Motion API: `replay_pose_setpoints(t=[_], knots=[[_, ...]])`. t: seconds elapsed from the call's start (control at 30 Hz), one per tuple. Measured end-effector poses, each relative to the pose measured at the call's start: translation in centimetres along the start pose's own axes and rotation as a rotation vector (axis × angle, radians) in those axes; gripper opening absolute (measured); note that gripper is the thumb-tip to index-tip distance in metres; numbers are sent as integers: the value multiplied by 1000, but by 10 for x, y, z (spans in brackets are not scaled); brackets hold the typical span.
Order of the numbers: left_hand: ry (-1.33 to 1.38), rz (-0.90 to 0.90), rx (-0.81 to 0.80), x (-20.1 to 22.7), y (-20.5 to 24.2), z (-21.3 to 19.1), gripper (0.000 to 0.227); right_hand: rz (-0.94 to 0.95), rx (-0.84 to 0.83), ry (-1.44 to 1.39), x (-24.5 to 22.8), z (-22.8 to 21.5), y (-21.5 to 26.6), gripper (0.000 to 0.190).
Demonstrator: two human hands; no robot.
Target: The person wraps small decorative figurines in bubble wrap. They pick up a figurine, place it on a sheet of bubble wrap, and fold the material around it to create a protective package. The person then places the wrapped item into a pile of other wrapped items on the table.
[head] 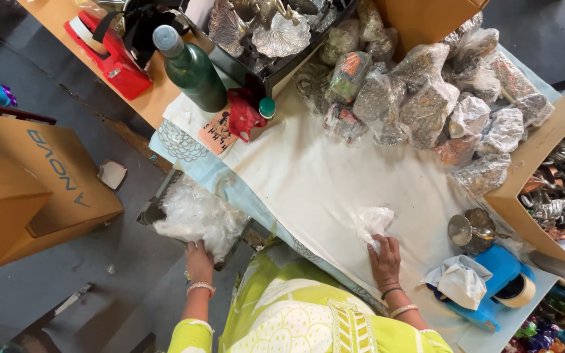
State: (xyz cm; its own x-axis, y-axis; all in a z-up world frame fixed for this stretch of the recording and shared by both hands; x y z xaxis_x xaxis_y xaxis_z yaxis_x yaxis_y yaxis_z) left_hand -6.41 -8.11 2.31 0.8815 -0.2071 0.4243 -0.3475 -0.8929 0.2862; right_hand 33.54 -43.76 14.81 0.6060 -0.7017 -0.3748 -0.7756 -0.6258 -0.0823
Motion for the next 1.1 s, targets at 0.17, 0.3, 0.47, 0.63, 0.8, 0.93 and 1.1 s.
replay_pose_setpoints(t=[0.17, 0.3, 0.47, 0.63, 0.8, 0.93, 1.1], knots=[[-127, 299, -109, 9, -13, 3, 34, -3, 12, -1, -3, -1, -1, 26], [-493, 417, -277, -14, -29, 52, 18, 6, 8, 17, -3, -4, 0, 26], [-705, 272, -400, -24, -64, 100, 22, 10, 7, 31, -5, -3, -2, 26], [-660, 192, -464, -29, -66, 107, 19, 16, -6, 25, -3, -1, -4, 26], [-305, -5, -397, -2, -53, 55, 22, 17, -7, 21, -2, 0, -1, 26], [-319, 203, -77, 97, -22, -63, 34, 15, -4, 16, 3, 4, 1, 26], [-517, 168, -189, 53, -37, -23, 68, 1, -3, 19, 1, 2, -2, 26]])
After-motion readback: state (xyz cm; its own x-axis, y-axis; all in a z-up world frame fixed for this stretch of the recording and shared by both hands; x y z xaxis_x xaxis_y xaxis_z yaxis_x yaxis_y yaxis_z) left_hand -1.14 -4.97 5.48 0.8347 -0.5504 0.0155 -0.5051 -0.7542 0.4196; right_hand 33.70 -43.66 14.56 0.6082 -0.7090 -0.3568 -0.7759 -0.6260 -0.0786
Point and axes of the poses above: each hand's wrist, its own y-axis away from the middle knuckle, its own z-axis out of the palm, x = y × z, the point moved 2 cm from there along -y, towards the middle knuckle, and after that the axes turned 15 degrees about y, right-handed, at the moved point
